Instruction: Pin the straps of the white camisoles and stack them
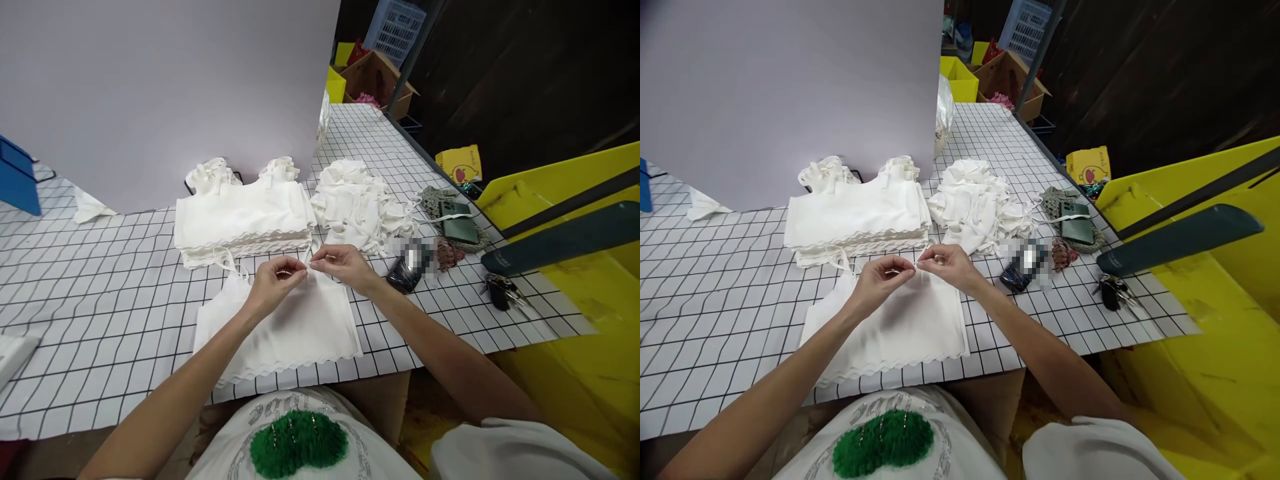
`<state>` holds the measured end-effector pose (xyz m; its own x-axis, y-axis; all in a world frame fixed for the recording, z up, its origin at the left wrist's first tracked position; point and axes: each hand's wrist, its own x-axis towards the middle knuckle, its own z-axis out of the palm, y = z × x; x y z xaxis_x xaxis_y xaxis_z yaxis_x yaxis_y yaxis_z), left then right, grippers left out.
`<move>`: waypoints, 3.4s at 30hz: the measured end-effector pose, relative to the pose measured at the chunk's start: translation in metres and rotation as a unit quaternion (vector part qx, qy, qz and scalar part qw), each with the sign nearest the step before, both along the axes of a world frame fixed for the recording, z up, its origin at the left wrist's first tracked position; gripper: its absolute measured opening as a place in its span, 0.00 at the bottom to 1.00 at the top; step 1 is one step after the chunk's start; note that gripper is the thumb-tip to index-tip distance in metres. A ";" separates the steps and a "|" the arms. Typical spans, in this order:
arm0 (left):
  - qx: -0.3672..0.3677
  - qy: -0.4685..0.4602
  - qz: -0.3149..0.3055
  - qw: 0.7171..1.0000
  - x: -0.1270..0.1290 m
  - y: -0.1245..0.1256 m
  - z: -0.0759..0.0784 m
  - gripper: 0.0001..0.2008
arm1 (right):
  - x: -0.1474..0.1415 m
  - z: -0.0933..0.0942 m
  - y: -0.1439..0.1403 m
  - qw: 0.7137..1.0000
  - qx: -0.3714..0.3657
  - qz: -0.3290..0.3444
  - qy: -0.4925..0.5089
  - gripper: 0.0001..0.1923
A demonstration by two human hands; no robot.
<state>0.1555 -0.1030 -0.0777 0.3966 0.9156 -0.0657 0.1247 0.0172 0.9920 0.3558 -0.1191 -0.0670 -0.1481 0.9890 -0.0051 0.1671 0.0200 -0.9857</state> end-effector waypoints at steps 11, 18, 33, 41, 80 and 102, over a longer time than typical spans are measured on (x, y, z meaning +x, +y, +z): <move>0.148 0.239 -0.082 0.956 -0.012 -0.010 -0.040 0.07 | 0.007 -0.020 0.012 0.923 0.099 0.217 -0.302 0.05; 0.181 0.258 -0.080 0.946 -0.014 -0.017 -0.041 0.03 | -0.001 -0.020 0.016 0.887 0.117 0.299 -0.333 0.08; 0.180 0.262 -0.101 0.943 -0.014 -0.016 -0.041 0.05 | -0.005 -0.018 0.020 0.882 0.115 0.356 -0.287 0.09; 0.178 0.258 -0.104 0.944 -0.014 -0.015 -0.040 0.05 | -0.001 -0.012 0.020 0.862 0.103 0.388 -0.310 0.10; 0.154 0.266 -0.107 0.946 -0.008 -0.009 -0.040 0.04 | 0.004 0.023 0.097 0.873 0.177 0.194 -0.412 0.15; 0.260 0.135 -0.039 0.955 -0.031 -0.008 0.052 0.12 | 0.086 0.023 0.043 0.889 0.094 -0.058 -0.445 0.09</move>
<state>0.1250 -0.1107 -0.0256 0.4985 0.8203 0.2802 0.3575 -0.4890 0.7957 0.4416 -0.0765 -0.0440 -0.0657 0.9930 0.0985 0.8904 0.1029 -0.4434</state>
